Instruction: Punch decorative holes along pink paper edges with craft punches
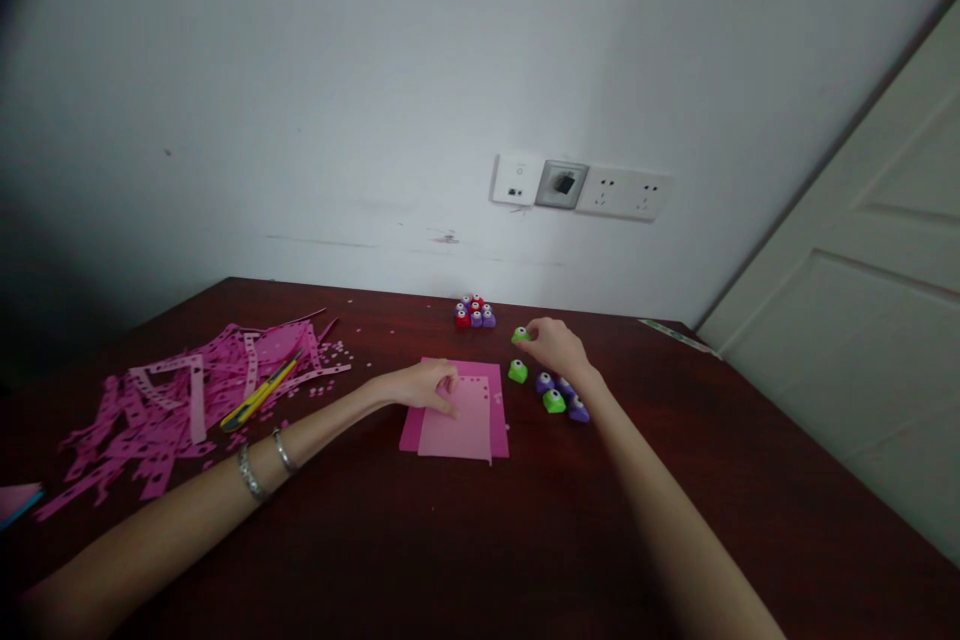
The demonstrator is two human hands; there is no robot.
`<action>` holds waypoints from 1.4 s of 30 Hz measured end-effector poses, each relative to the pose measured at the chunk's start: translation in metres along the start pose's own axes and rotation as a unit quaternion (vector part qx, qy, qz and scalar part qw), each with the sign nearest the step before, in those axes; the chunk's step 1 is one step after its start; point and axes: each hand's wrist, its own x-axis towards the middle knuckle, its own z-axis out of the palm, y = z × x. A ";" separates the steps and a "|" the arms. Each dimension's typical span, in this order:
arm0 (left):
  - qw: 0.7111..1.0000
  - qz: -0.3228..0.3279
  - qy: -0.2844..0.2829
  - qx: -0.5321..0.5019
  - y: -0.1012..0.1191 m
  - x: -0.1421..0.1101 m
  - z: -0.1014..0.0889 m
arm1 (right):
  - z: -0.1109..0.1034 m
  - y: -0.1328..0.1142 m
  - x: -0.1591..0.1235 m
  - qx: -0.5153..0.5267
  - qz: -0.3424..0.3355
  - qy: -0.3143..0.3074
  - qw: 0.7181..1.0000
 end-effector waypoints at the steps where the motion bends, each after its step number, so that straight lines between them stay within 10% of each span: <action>1: 1.000 0.001 0.000 0.000 -0.001 0.000 0.001 | 0.001 0.000 0.006 -0.010 0.016 -0.003 1.000; 15: 1.000 -0.002 0.010 0.012 0.005 -0.002 0.000 | 0.019 0.008 0.025 -0.005 0.084 -0.018 0.996; 35: 0.997 -0.034 -0.060 -0.045 0.005 0.007 -0.017 | 0.004 -0.045 -0.076 0.045 -0.074 -0.061 0.994; 42: 0.961 -0.114 0.213 -0.131 -0.036 0.049 -0.036 | -0.003 -0.039 -0.075 0.064 -0.068 -0.065 0.993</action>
